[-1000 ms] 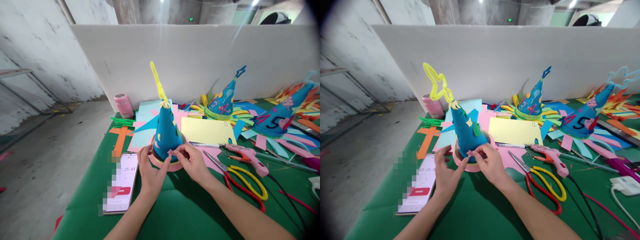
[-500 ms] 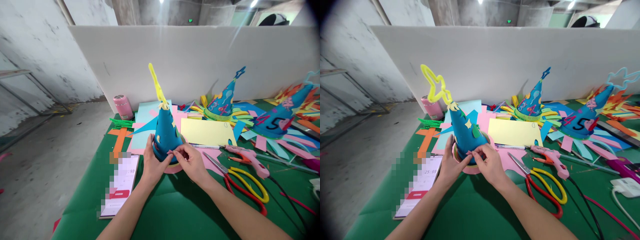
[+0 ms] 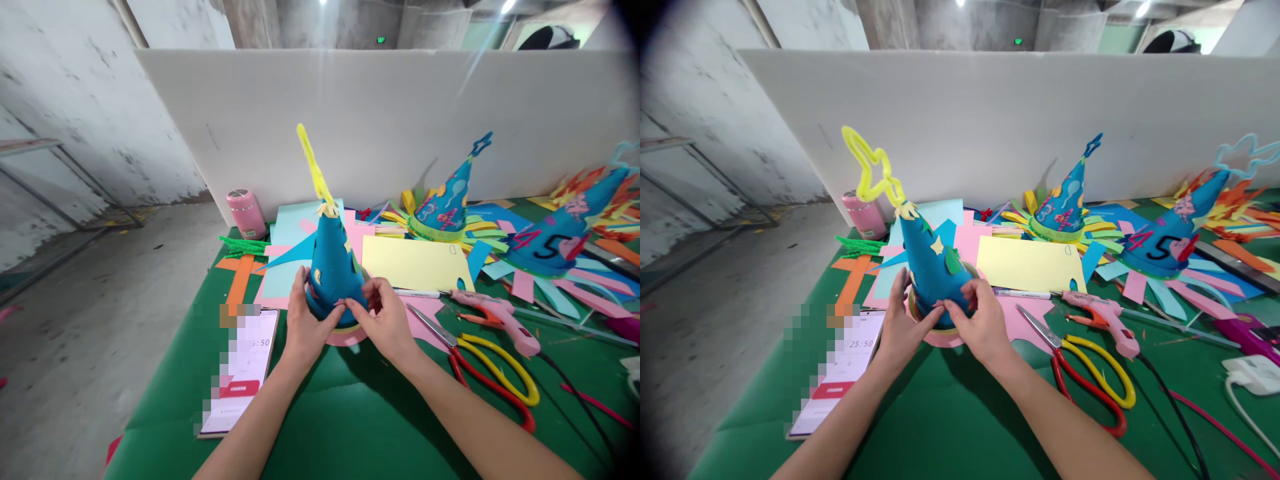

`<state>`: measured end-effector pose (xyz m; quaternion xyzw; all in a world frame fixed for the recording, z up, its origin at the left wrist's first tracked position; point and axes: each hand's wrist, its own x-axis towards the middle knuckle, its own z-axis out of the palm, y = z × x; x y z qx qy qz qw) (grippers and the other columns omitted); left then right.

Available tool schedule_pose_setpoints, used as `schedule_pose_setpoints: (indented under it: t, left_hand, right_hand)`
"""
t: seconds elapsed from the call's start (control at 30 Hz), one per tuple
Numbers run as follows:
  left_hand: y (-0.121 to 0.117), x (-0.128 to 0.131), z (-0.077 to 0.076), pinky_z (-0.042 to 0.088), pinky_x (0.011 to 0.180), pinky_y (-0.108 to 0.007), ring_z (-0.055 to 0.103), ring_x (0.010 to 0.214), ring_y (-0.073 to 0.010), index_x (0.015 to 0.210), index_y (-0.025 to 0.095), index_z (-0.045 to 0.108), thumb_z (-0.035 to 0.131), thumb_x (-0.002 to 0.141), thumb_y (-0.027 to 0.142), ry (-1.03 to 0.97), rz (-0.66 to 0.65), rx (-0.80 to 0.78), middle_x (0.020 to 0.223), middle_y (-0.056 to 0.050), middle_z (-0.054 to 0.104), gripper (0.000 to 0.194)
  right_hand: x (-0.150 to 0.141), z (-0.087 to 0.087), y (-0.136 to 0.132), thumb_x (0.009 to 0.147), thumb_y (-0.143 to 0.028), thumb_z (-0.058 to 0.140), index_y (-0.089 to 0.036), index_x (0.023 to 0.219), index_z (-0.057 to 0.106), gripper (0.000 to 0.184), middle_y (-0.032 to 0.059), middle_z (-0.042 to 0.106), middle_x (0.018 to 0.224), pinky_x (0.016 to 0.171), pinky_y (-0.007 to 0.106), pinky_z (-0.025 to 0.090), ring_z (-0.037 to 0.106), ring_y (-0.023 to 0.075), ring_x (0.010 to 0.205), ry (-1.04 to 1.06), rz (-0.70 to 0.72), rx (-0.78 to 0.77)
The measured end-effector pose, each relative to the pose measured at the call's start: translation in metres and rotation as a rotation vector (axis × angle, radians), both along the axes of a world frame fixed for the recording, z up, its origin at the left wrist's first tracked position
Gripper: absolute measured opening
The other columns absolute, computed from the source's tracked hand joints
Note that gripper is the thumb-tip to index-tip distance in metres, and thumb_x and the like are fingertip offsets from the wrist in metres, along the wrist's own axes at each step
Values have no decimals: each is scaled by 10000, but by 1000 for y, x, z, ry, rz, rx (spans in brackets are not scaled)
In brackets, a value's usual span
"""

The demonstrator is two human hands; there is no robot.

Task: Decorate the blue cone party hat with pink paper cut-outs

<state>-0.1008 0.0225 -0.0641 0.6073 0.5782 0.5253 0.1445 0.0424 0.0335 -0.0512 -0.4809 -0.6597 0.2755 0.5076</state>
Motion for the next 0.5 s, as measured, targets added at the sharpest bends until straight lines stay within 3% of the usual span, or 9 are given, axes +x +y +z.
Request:
schedule_pose_setpoints:
  t: [0.17,0.5]
  left_hand:
    - [-1,-2,2,318,958,-436,339,1211,-265,1334,222,170,675,660,302,-4,-41,1,1321,-140,362,846]
    - [-3,-4,9,347,929,-442,375,1185,-267,1307,215,244,584,738,262,-26,-99,-4,1283,-128,408,665]
  right_hand:
    - [2,0,4,709,-272,609,-215,1098,412,439,70,493,1018,611,295,445,482,159,727,47,25,10]
    - [11,-3,13,728,-271,593,-224,1109,453,408,62,492,1021,627,301,448,477,144,688,64,111,29]
